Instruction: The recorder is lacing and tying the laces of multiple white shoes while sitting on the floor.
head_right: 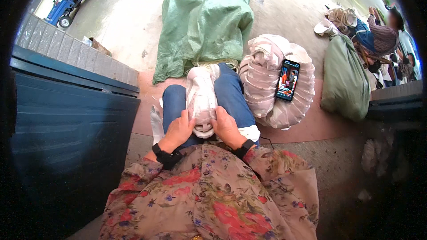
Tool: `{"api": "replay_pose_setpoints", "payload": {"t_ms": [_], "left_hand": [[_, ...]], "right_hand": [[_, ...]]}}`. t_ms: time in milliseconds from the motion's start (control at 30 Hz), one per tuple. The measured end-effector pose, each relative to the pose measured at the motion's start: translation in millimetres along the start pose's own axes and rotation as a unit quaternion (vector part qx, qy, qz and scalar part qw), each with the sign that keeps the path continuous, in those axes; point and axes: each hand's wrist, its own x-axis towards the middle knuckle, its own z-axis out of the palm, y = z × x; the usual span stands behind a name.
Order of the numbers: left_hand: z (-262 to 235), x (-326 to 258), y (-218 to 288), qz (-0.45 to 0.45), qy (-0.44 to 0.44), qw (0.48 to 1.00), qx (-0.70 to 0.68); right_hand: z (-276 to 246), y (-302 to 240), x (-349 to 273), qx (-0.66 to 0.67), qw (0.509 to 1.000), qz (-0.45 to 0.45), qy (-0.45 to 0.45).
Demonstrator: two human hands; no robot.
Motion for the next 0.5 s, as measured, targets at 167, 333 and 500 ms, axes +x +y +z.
{"api": "replay_pose_setpoints", "payload": {"t_ms": [167, 333, 500], "left_hand": [[-38, 0, 21, 0.165, 0.046, 0.979, 0.111], [-13, 15, 42, 0.211, -0.072, 0.975, -0.013], [-3, 22, 75, 0.232, 0.046, 0.972, 0.003]], "right_hand": [[-59, 10, -17, 0.078, 0.995, 0.012, 0.063], [-96, 22, -33, -0.009, 0.998, 0.058, 0.04], [-73, 16, -41, -0.164, 0.982, -0.092, -0.015]]}}
